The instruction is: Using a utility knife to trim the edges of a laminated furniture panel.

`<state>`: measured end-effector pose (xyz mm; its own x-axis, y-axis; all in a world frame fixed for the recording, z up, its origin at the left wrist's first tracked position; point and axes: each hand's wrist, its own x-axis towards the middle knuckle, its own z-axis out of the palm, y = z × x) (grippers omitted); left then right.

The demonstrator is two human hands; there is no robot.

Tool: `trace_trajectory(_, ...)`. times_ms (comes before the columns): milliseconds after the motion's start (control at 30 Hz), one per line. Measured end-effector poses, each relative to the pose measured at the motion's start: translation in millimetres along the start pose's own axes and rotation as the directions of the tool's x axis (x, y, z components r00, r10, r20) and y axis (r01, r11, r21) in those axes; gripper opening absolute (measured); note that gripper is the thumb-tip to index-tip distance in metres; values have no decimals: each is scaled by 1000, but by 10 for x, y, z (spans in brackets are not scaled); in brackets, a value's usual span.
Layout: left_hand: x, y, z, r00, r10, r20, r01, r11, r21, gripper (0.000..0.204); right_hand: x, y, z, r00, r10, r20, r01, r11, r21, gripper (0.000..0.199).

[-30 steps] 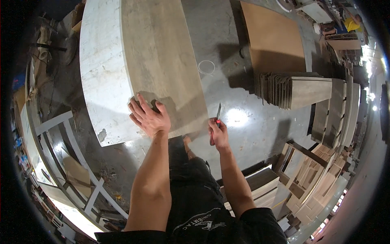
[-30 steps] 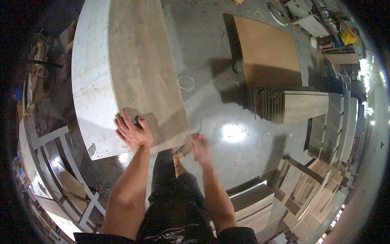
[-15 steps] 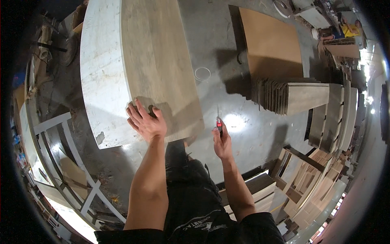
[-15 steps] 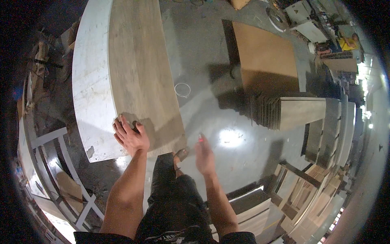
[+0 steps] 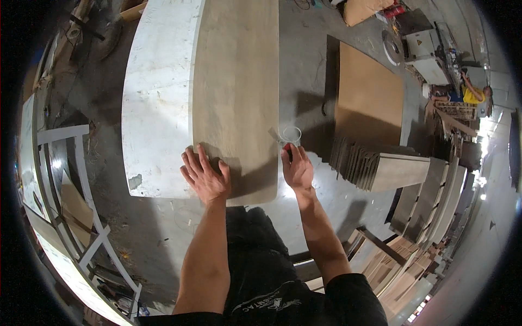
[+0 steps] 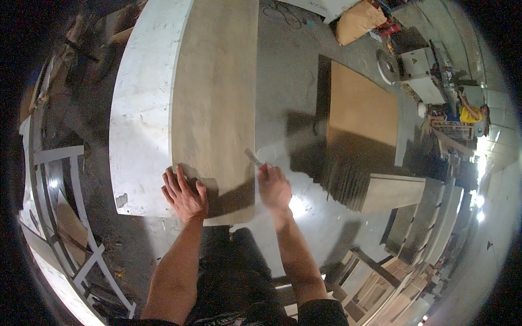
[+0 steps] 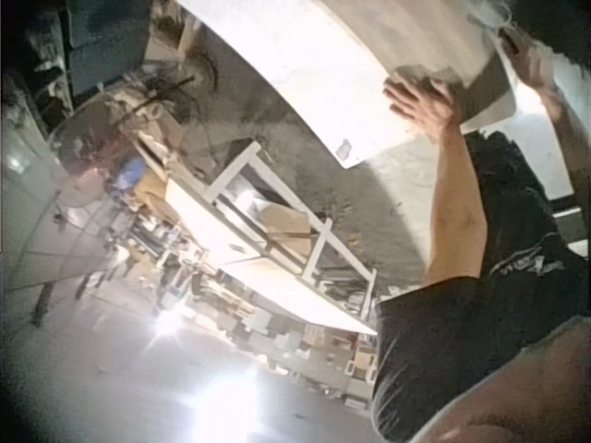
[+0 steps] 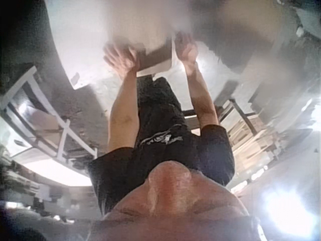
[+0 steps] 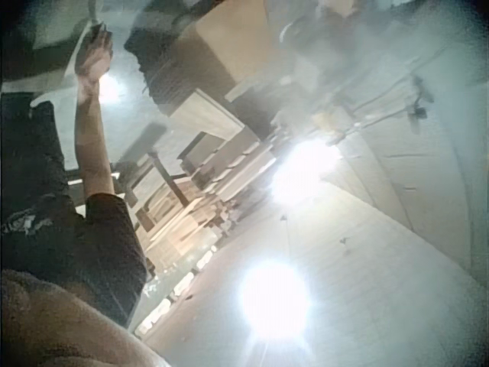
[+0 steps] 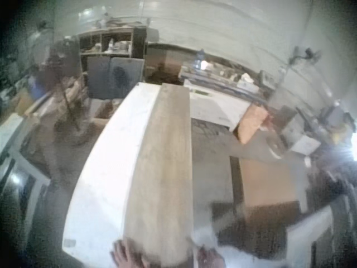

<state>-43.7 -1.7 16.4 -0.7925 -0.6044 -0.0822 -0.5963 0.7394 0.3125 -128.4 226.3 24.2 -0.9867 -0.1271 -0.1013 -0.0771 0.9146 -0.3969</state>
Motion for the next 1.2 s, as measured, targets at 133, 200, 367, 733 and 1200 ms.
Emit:
trace_trajectory(133, 26, 6, -35, 999, -14, 50, 12, 999, 30, 76, 158, -74, 48, 992, -78, -102, 81, 996, 28, 31)
trace_trajectory(200, 33, 6, -44, 998, -24, 58, 21, 999, 39, 75, 224, -109, 61, 984, -117, -138, 115, 993, -18, 31)
trace_trajectory(367, 42, 2, -51, 997, -31, 66, 31, 999, 12, 76, 671, -136, 36, 977, -207, -47, 195, 964, -180, 32)
trace_trajectory(733, 78, 62, -102, 996, 42, -83, -43, 999, -20, 74, 3425, -506, -2, 992, -121, -47, 118, 991, -63, 40)
trace_trajectory(1200, 84, 63, 23, 995, -16, -99, 20, 999, 39, 71, 4862, -683, -209, 992, -71, 108, 68, 997, 26, 53)
